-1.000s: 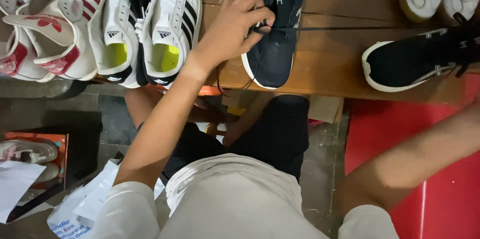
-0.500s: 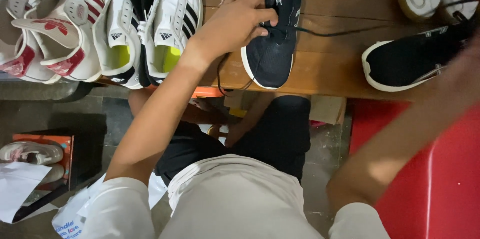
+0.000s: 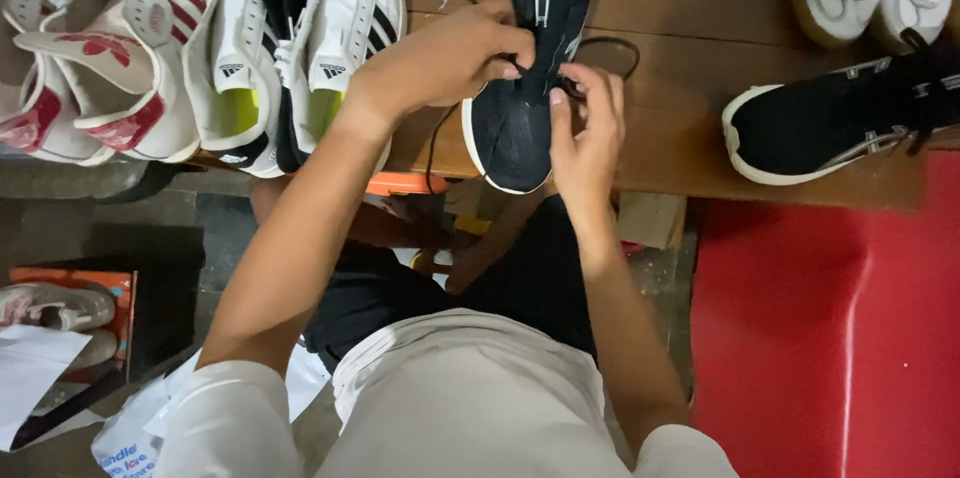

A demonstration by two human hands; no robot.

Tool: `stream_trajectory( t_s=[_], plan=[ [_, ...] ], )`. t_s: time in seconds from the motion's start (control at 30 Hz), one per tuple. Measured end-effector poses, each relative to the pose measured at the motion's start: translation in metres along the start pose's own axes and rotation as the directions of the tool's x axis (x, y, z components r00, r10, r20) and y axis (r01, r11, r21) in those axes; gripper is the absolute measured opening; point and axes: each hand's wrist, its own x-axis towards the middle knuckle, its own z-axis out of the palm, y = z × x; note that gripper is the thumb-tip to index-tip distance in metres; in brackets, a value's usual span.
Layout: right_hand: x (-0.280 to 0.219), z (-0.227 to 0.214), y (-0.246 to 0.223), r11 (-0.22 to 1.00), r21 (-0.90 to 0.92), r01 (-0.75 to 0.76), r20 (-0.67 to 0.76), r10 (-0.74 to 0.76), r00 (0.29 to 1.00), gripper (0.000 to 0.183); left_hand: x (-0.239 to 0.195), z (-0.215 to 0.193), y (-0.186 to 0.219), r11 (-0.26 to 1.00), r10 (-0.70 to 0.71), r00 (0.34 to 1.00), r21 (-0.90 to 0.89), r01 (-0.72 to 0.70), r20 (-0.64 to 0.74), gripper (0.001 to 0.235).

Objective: The person laces a black sneaker by threading the laces through the eyelets and pulling them tight. They adjust the laces and the shoe's tongue while working on the shoe placed on a wooden table.

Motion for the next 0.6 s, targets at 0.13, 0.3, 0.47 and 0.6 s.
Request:
stream_trajectory(
  t_s=[0.13,0.3,0.47,0.6],
  plan=[
    [0.002,0.003,0.005,0.996,0.029,0.083,-0.025,-0.082,0.996,0.011,-0.005,0.002,-0.005,0.997,0.063,0.996,-0.041,-0.065,-0.056,0.013],
    [0.011,-0.008,0.010,0.967,-0.118,0.227,-0.044,-0.234,0.971,0.011,-0.019,0.003,0.025,0.990,0.020,0.950,-0.126,-0.062,-0.312,0.018],
    [0.013,-0.015,0.013,0.865,-0.405,0.297,-0.031,-0.338,0.941,0.009,-0.031,0.042,0.029,0.984,-0.057,0.835,-0.172,-0.046,-0.548,0.021],
    [0.013,-0.017,0.026,0.918,-0.254,0.306,0.044,-0.305,0.951,0.009,-0.031,0.045,0.022,1.000,0.020,0.827,-0.003,-0.026,-0.561,0.024]
  ],
)
